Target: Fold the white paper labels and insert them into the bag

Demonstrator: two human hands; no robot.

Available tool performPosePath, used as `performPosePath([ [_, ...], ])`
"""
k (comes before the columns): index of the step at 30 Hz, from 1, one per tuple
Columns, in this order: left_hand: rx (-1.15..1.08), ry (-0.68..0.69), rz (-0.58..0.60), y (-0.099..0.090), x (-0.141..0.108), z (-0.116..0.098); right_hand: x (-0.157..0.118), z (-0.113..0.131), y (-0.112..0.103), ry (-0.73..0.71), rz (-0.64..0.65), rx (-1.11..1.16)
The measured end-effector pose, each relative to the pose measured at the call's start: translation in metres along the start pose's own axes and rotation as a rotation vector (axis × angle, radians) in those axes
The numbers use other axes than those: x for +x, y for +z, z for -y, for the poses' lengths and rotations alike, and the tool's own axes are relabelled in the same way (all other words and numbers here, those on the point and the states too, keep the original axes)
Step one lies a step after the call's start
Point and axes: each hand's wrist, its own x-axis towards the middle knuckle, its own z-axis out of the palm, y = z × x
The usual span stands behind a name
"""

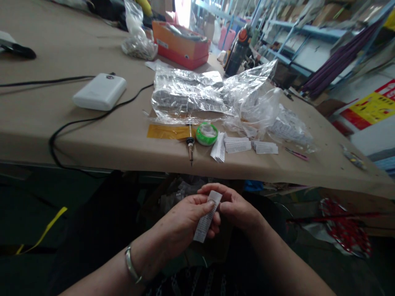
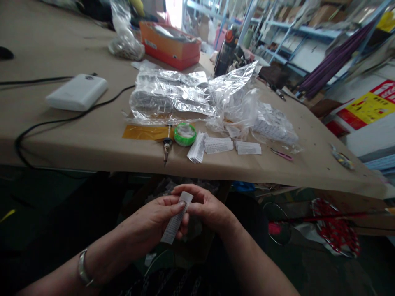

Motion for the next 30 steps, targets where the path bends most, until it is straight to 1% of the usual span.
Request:
performPosePath([
  [2,0.006,-0.001,0.032,-0.001,-0.001,0.001,0.001,-0.002,-0.003,0.038,0.111,0.028],
  [4,0.022,-0.005,0.047,-0.002,-0.001,0.003,0.003,-0.005,-0.005,0.046,0.146,0.068],
  [9,0.05,-0.017,0.006,-0.003,0.002,0.009,0.008,-0.012,-0.005,0.023,0.135,0.172],
  [12,0.074,-0.021,-0.016,-0.004,0.005,0.012,0.008,-0.012,-0.004,0.028,0.138,0.167],
  [14,0.081,-0.012,-0.015,-0.006,0.007,0.012,0.006,-0.01,-0.003,0.043,0.123,0.123],
  [15,0.078,-0.002,-0.013,-0.006,0.007,0.012,0.005,-0.008,-0.002,0.043,0.1,0.078],
  [17,0.064,0.024,-0.008,-0.007,0.007,0.011,0.002,-0.003,0.001,-0.001,0.006,-0.069],
  [19,0.048,0.041,-0.017,-0.008,0.006,0.008,-0.002,0.002,0.005,-0.113,-0.118,-0.317],
  [21,0.039,0.047,-0.038,-0.008,0.005,0.007,-0.006,0.005,0.009,-0.258,-0.213,-0.623],
  [23,0.034,0.05,-0.06,-0.008,0.004,0.006,-0.008,0.007,0.012,-0.358,-0.253,-0.883],
  [24,0.033,0.052,-0.067,-0.008,0.004,0.006,-0.009,0.007,0.013,-0.383,-0.26,-0.966],
  [27,0.025,0.055,-0.075,-0.008,0.005,0.006,-0.009,0.005,0.015,-0.391,-0.258,-1.068],
  [30,0.013,0.06,-0.064,-0.009,0.006,0.006,-0.007,0.004,0.017,-0.391,-0.281,-1.063],
])
